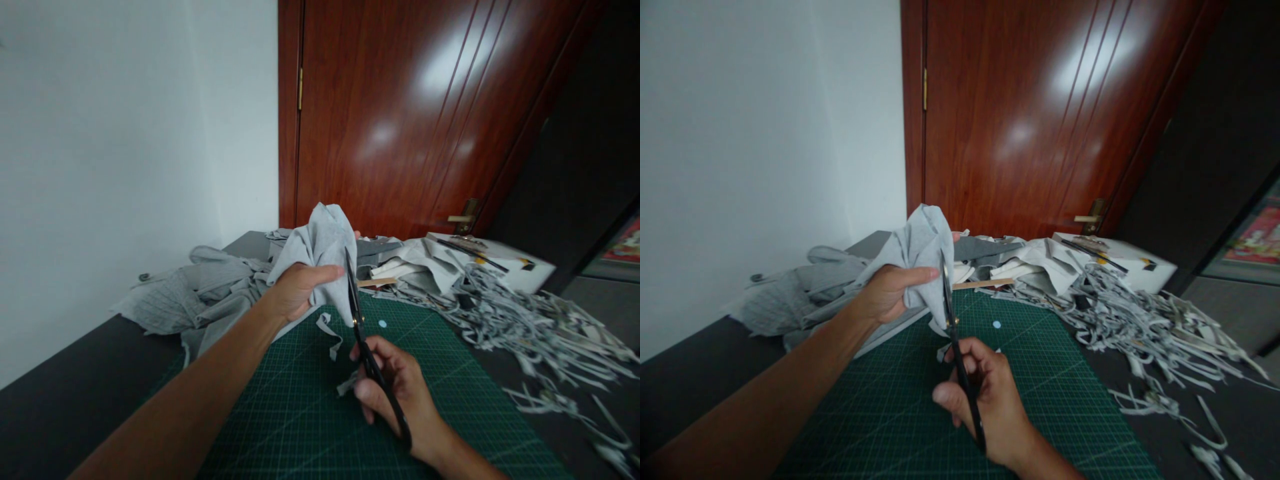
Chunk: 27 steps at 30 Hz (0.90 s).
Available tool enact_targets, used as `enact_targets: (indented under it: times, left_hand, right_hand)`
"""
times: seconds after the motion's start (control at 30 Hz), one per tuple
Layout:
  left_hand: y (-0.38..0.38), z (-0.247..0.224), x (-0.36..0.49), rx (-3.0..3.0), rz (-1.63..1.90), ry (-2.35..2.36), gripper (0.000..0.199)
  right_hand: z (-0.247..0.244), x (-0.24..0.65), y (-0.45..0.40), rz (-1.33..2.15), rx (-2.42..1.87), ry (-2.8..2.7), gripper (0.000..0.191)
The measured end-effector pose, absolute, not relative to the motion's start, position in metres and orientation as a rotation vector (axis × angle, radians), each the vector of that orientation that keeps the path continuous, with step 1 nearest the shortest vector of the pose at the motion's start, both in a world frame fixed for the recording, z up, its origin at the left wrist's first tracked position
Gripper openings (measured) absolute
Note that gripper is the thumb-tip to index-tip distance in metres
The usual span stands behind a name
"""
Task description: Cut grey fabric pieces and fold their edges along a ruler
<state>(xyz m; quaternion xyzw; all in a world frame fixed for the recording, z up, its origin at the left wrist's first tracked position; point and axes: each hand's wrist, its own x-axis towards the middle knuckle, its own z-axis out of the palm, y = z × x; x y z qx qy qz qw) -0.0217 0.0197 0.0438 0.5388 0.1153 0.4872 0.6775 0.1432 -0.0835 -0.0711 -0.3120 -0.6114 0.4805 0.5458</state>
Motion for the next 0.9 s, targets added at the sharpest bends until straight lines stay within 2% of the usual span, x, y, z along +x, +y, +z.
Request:
enact_targets:
  times: [0.4,0.9]
  left_hand:
    - [0.0173,0.0406,-0.0187,1.262,1.082,0.269,0.077]
    - [0.0162,0.0367,-0.0164,1.274,1.063,0.336,0.082]
  right_hand:
    - [-0.0688,0.1406,-0.0833,1.138,-0.821,-1.431,0.042]
    - [-0.0685,0.1427,-0.0827,1.077,-0.774,-1.448,0.043]
